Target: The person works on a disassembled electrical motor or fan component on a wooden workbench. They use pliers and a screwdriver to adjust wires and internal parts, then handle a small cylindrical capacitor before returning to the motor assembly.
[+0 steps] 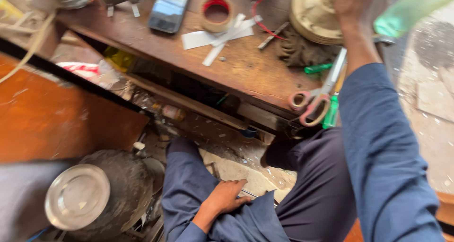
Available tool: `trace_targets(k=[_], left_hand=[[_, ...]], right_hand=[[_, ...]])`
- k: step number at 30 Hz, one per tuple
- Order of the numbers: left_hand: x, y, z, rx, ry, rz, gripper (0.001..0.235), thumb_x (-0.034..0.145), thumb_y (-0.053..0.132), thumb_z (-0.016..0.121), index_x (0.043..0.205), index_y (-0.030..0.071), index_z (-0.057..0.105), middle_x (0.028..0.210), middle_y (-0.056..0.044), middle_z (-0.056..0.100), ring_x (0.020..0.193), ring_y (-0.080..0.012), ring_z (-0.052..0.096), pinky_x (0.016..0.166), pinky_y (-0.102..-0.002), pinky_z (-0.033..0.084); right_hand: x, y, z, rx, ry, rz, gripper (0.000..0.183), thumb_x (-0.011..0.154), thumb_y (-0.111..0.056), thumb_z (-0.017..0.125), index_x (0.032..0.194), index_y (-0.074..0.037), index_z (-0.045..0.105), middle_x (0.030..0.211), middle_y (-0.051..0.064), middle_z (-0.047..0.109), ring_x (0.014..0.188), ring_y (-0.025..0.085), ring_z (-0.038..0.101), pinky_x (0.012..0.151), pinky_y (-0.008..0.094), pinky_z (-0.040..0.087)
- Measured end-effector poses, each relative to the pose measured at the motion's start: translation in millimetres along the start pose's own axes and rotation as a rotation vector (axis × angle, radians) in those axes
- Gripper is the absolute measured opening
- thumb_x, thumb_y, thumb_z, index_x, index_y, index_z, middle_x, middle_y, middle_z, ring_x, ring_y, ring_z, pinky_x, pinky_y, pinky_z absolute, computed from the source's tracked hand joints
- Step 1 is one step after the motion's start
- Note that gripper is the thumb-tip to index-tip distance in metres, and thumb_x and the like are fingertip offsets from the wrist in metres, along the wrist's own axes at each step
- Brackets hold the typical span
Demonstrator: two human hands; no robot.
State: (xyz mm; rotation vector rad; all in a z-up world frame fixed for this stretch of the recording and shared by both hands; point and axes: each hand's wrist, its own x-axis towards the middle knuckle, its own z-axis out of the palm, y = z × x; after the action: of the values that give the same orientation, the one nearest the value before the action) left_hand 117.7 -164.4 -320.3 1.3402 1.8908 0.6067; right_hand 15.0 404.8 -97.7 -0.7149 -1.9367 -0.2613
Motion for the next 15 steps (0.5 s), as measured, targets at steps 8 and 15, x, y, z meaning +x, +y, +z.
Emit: trace_targets(k=[8, 15], left_hand=[[0.8, -18.4, 7.1, -0.047, -0.009, -0.052, 0.068, 0.090, 0.048, 0.068, 0.141, 0.005, 0.055, 0.115, -0.023, 0.070, 0.111, -0.0405, 0.064, 0.097, -0.047, 0.047], [-2.5, -8.9, -7.1, -0.054, 0.133, 0.022, 0.060, 0.091, 0.044, 0.069, 0.134, 0.005, 0.060, 0.113, -0.020, 0.072, 0.106, -0.0403, 0.066, 0.090, -0.048, 0.050]], right_hand=[[10.2, -8.4, 3.7, -0.119, -0.004, -0.152, 0.025, 0.087, -0.029, 0.073, 0.091, -0.005, 0.069, 0.087, 0.021, 0.073, 0.080, 0.042, 0.070, 0.072, 0.058, 0.052], [7.0, 12.0, 33.6, 0.252, -0.364, 0.250, 0.049, 0.111, -0.048, 0.061, 0.097, -0.002, 0.066, 0.095, 0.022, 0.067, 0.086, 0.041, 0.066, 0.074, 0.056, 0.049]])
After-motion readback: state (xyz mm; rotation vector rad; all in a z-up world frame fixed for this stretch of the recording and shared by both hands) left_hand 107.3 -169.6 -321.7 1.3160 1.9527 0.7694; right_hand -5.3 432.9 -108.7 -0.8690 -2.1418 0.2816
